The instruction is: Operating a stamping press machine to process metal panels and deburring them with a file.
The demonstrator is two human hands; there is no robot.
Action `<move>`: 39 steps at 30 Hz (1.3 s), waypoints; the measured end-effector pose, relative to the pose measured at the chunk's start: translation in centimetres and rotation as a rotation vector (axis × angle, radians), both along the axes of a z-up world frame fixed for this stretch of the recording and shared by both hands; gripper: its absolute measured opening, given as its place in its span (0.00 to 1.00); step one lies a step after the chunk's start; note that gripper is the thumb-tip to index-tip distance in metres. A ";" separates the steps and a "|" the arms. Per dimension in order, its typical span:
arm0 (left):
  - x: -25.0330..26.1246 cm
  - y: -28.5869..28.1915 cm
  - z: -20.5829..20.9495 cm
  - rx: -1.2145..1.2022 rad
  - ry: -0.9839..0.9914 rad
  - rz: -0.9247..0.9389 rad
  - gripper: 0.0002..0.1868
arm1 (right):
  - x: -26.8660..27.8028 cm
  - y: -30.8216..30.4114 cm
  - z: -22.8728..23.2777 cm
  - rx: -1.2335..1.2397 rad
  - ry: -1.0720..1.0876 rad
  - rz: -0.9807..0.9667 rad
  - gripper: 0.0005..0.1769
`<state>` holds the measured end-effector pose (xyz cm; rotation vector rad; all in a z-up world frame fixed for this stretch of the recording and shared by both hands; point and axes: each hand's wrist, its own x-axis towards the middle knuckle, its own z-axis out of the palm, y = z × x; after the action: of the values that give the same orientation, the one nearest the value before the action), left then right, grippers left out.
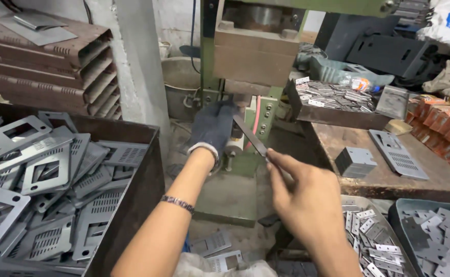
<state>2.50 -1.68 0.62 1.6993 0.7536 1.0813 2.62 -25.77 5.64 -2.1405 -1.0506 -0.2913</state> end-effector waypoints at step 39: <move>1.3 3.6 -1.0 0.326 0.189 0.217 0.23 | 0.7 0.8 -1.1 0.091 -0.100 0.095 0.16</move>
<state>3.81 1.95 -0.35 2.0528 0.9379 1.2568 3.36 -25.00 4.57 -2.0056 -1.1699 -0.3965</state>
